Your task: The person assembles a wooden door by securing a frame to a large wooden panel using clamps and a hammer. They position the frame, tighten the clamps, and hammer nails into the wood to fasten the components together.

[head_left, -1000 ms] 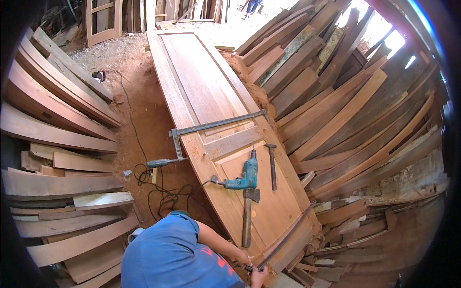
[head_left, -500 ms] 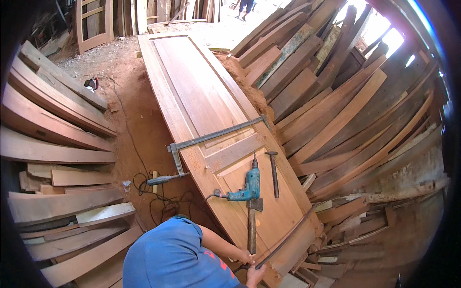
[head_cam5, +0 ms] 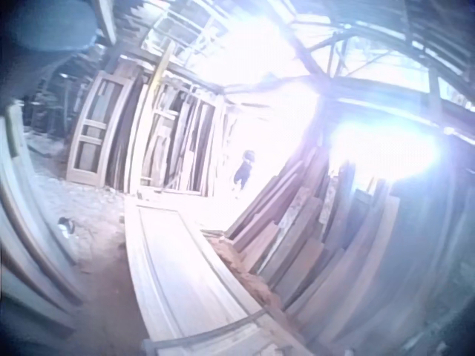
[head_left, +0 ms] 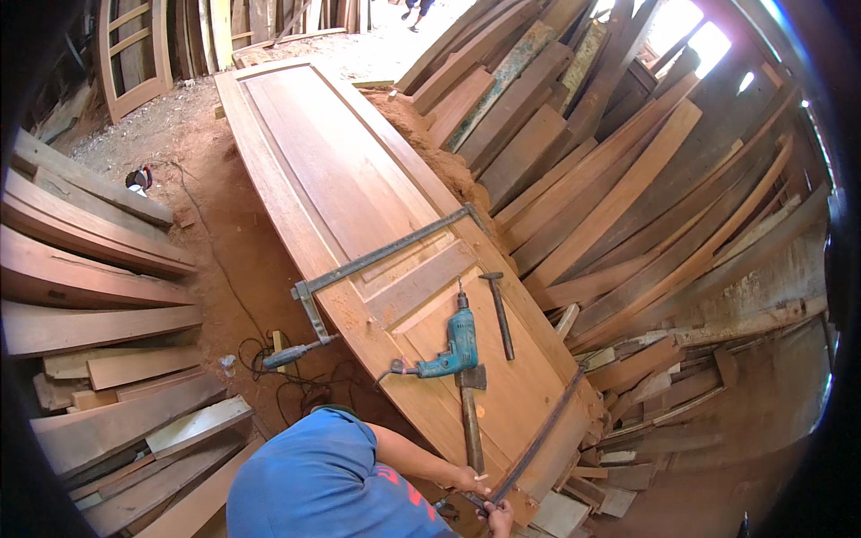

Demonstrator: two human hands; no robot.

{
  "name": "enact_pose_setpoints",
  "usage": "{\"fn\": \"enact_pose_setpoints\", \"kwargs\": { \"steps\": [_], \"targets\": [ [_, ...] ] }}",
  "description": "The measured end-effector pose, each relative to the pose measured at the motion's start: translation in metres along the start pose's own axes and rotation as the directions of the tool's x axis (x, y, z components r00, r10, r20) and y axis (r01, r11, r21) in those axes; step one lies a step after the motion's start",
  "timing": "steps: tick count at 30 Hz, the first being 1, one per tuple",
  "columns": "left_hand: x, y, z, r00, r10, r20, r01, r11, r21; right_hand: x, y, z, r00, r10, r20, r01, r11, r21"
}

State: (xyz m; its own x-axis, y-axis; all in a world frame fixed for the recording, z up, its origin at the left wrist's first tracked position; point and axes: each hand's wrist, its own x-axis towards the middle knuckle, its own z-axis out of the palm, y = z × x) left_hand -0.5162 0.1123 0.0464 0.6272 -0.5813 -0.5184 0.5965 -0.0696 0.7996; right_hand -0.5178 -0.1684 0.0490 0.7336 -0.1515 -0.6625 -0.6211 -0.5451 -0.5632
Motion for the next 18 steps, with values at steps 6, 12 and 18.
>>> {"fn": "enact_pose_setpoints", "kwargs": {
  "steps": [6, 12, 18],
  "targets": [
    [0.032, -0.062, 0.037, 0.996, 0.016, -0.091, -0.052, 0.911, -0.409, -0.012, -0.064, 0.038, 0.983, -0.045, 0.179, 0.088, 0.968, -0.236],
    [0.01, -0.058, 0.055, 0.954, -0.297, -0.039, 0.252, 0.868, -0.428, -0.023, -0.091, 0.031, 0.921, -0.285, 0.265, 0.388, 0.643, -0.66],
    [0.01, -0.052, 0.081, 0.905, -0.404, -0.13, 0.253, 0.759, -0.599, 0.078, -0.131, -0.021, 0.847, 0.025, 0.531, 0.211, 0.901, -0.379]
  ]
}}
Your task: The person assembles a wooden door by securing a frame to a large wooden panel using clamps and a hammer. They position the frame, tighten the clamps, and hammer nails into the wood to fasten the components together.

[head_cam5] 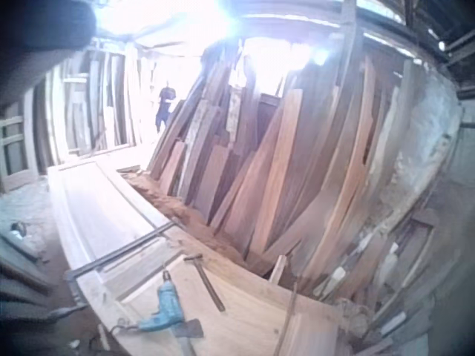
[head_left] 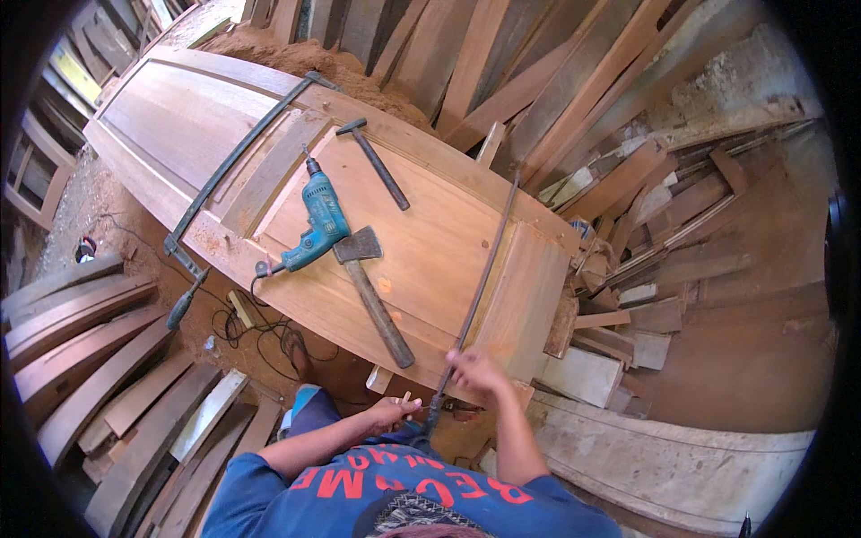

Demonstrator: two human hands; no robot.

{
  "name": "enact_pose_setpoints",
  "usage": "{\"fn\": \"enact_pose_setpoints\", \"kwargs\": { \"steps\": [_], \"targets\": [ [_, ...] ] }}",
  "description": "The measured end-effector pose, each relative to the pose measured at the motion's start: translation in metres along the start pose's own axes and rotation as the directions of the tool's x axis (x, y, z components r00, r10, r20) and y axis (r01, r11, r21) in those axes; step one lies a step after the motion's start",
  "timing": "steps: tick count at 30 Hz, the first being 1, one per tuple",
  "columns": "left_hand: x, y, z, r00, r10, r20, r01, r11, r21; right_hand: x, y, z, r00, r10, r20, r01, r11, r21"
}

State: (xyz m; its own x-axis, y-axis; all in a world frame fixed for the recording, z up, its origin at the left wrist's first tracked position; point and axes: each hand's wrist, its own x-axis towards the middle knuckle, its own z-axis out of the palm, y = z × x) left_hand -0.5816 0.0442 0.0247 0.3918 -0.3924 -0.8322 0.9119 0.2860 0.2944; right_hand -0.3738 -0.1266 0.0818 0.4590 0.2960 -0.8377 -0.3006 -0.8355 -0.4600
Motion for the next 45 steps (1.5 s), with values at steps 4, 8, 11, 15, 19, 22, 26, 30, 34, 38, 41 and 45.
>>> {"fn": "enact_pose_setpoints", "kwargs": {
  "steps": [4, 8, 11, 15, 19, 22, 26, 30, 34, 38, 41, 45],
  "targets": [
    [0.01, -0.005, 0.006, 0.992, -0.038, 0.119, 0.059, 0.983, -0.176, 0.059, -0.072, -0.069, 0.836, -0.094, -0.541, -0.011, 0.982, -0.187],
    [0.018, 0.005, 0.017, 0.967, -0.067, 0.247, 0.14, 0.946, -0.293, 0.092, -0.099, -0.087, 0.785, -0.117, -0.609, -0.132, 0.928, -0.349],
    [0.028, 0.006, 0.025, 0.945, -0.04, 0.323, 0.173, 0.903, -0.394, 0.096, -0.1, -0.087, 0.775, -0.056, -0.629, -0.131, 0.96, -0.247],
    [0.042, -0.006, 0.037, 0.915, 0.002, 0.402, 0.199, 0.867, -0.457, 0.117, -0.071, -0.091, 0.713, -0.255, -0.653, 0.019, 0.938, -0.346],
    [0.044, -0.009, 0.048, 0.905, 0.048, 0.424, 0.237, 0.769, -0.594, 0.138, -0.034, -0.105, 0.707, -0.327, -0.627, 0.202, 0.943, -0.264],
    [0.049, -0.014, 0.05, 0.938, 0.042, 0.344, 0.185, 0.778, -0.601, 0.112, -0.048, -0.105, 0.792, -0.255, -0.555, 0.25, 0.964, -0.086],
    [0.056, -0.026, 0.055, 0.959, 0.133, 0.251, 0.034, 0.825, -0.565, 0.102, -0.052, -0.105, 0.816, -0.228, -0.531, 0.317, 0.945, 0.081],
    [0.021, -0.021, 0.068, 0.97, 0.195, 0.146, -0.09, 0.843, -0.531, 0.097, -0.045, -0.101, 0.82, -0.219, -0.529, 0.349, 0.923, 0.16],
    [0.0, -0.017, 0.067, 0.952, 0.265, 0.151, -0.156, 0.848, -0.507, 0.11, -0.03, -0.103, 0.791, -0.288, -0.539, 0.478, 0.841, 0.252],
    [-0.01, 0.002, 0.079, 0.96, 0.278, 0.026, -0.228, 0.835, -0.5, 0.135, -0.014, -0.117, 0.746, -0.248, -0.618, 0.534, 0.777, 0.332],
    [-0.003, -0.002, 0.087, 0.959, 0.269, -0.09, -0.28, 0.848, -0.449, 0.118, -0.029, -0.124, 0.804, -0.307, -0.509, 0.529, 0.761, 0.375],
    [-0.001, -0.02, 0.079, 0.972, 0.223, -0.069, -0.233, 0.914, -0.333, 0.109, -0.022, -0.115, 0.724, -0.422, -0.546, 0.616, 0.751, 0.237]
  ]
}}
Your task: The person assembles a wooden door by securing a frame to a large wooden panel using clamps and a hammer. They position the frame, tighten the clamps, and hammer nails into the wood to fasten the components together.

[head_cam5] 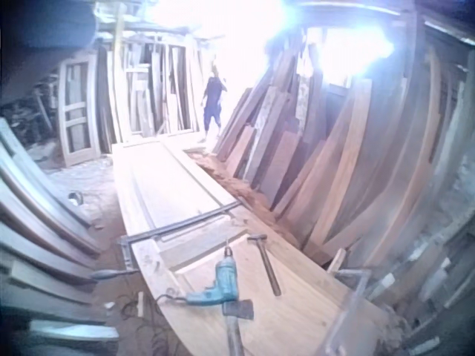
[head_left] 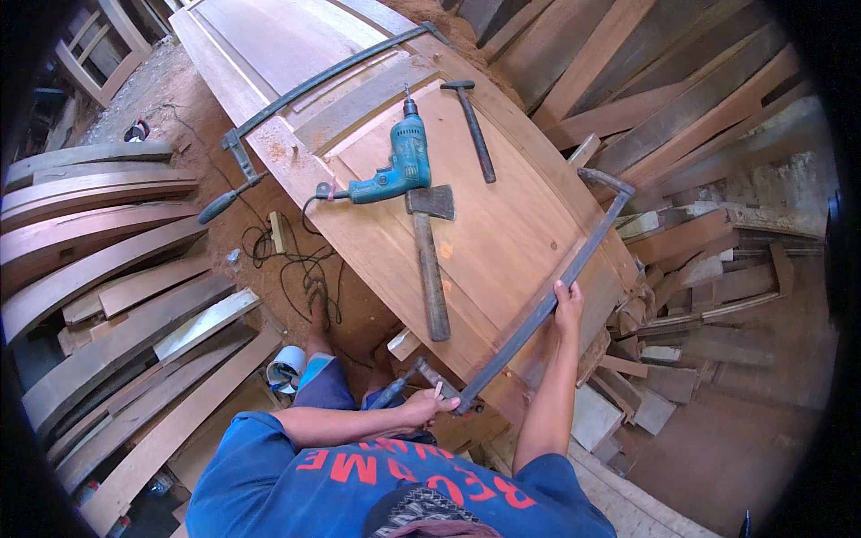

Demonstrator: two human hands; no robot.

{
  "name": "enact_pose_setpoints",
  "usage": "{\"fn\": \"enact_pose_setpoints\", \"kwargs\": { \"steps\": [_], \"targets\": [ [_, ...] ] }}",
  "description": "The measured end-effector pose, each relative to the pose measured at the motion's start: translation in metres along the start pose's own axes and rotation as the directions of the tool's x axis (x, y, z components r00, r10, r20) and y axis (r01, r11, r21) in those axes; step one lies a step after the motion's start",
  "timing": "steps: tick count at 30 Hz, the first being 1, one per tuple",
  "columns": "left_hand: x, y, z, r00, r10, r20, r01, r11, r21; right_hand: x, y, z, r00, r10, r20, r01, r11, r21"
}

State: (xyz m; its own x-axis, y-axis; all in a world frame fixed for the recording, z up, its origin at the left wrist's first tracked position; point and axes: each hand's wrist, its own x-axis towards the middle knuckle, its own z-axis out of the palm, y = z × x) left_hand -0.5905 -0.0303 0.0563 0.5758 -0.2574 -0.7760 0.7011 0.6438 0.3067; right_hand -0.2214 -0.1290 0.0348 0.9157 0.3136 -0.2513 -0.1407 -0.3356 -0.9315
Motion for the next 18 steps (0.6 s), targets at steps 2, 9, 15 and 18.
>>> {"fn": "enact_pose_setpoints", "kwargs": {
  "steps": [2, 9, 15, 18],
  "targets": [
    [0.013, -0.037, -0.024, 0.999, -0.014, -0.052, 0.02, 0.991, 0.134, -0.025, -0.002, 0.015, 0.998, 0.013, 0.064, -0.017, 0.998, 0.062],
    [-0.036, -0.029, -0.061, 0.997, -0.078, -0.024, 0.079, 0.994, 0.078, -0.076, -0.075, 0.089, 0.981, -0.012, 0.193, -0.011, 0.993, 0.113],
    [-0.084, -0.028, -0.122, 0.993, 0.116, 0.013, -0.115, 0.992, -0.05, -0.088, -0.131, 0.159, 0.938, -0.07, 0.339, 0.023, 0.99, 0.142],
    [-0.147, -0.007, -0.167, 0.975, 0.181, -0.13, -0.17, 0.981, 0.095, -0.106, -0.155, 0.213, 0.927, -0.091, 0.365, 0.01, 0.976, 0.217]
  ]
}}
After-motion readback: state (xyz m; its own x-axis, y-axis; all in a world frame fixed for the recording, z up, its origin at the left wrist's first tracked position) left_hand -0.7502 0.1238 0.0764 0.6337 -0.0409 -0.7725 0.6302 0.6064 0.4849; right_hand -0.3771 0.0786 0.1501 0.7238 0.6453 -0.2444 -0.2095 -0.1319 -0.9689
